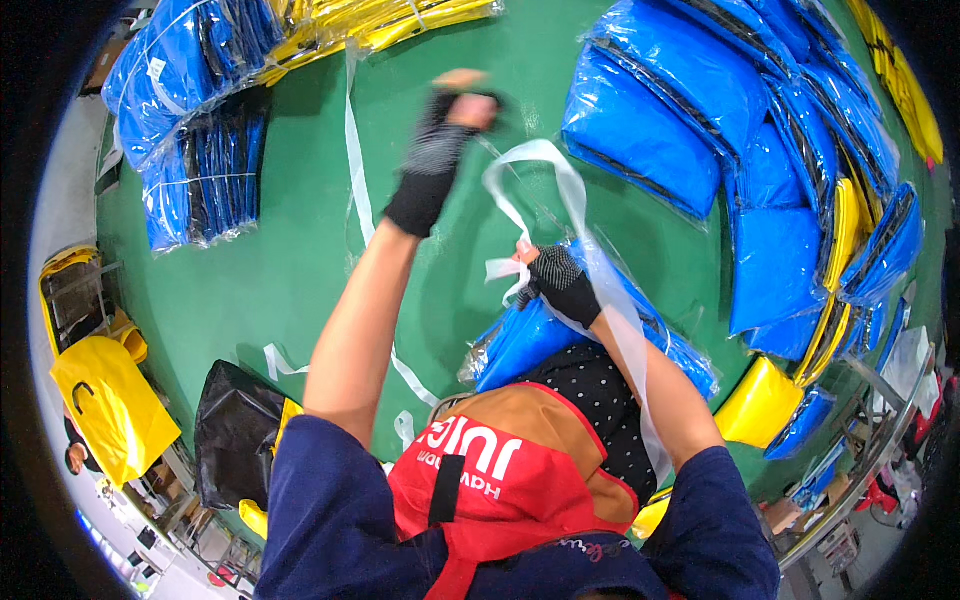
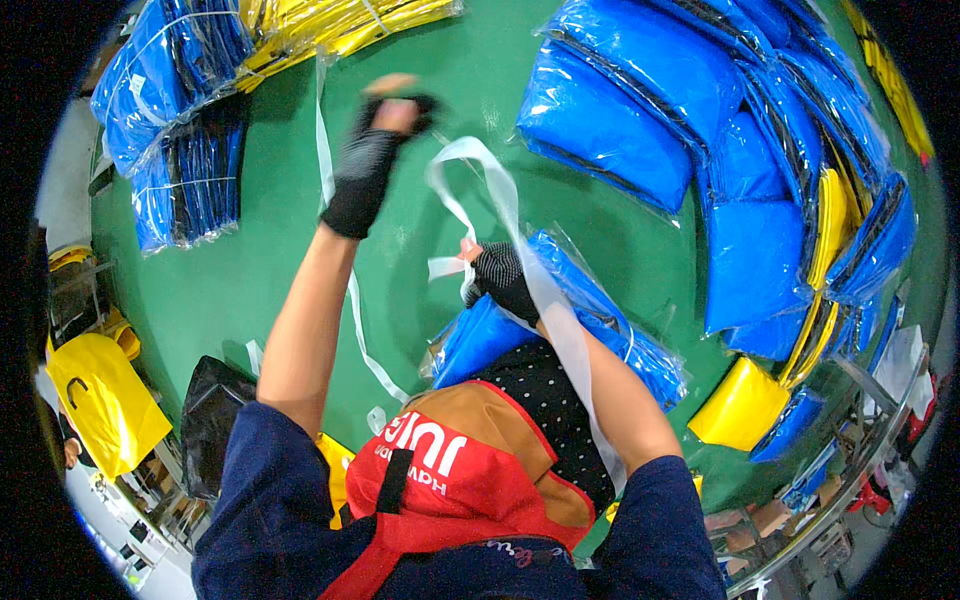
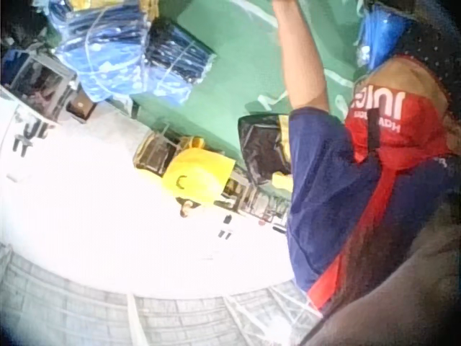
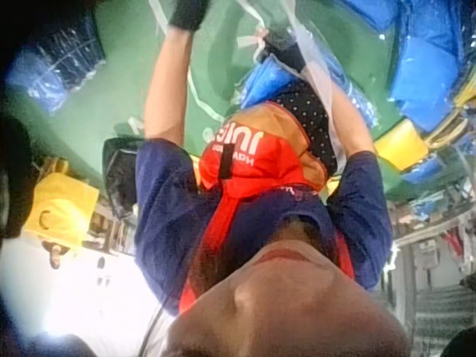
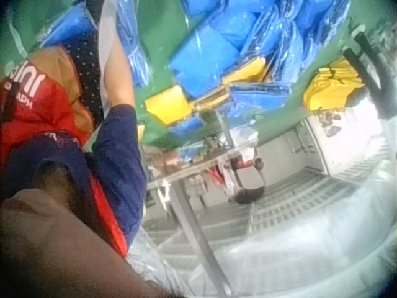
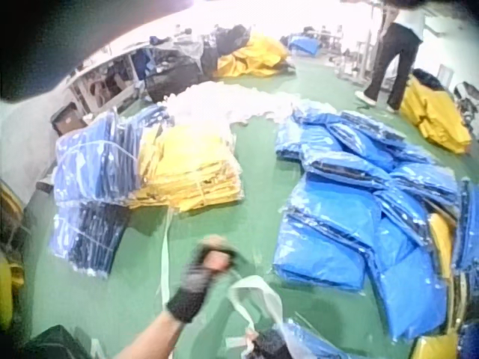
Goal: The person gathers yellow and blue plastic pouches on a green floor, stacks them into neat piles, wraps each stack with a white plastic strap, and secures the strap by tying a knot. The person uses a small orange utility knife to cut the excess strap after each bundle is tied.
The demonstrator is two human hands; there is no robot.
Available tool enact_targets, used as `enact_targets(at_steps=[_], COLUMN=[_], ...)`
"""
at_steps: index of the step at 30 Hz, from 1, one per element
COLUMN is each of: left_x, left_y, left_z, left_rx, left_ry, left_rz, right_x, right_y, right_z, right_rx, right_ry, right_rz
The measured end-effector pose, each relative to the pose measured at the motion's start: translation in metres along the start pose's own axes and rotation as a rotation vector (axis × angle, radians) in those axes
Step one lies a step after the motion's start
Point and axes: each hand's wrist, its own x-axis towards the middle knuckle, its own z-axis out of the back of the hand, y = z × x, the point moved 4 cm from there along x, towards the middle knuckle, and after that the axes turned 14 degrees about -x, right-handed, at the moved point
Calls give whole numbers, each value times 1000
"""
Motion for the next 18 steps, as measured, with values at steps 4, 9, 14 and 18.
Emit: enact_targets(at_steps=[4,9,14,18], left_x=[-89,-131,-161,-158], left_y=[36,51,23,49], left_z=[49,25,19,2], left_rx=[297,500,-150,-477], left_ry=[-153,-163,-124,37], left_rz=[-30,188,268,495], right_x=[3,-6,-32,-40], right_y=[16,21,21,35], right_z=[-6,-2,27,18], right_rx=[-2,-252,-234,-320], right_ry=[-28,0,109,200], right_rz=[25,54,91,131])
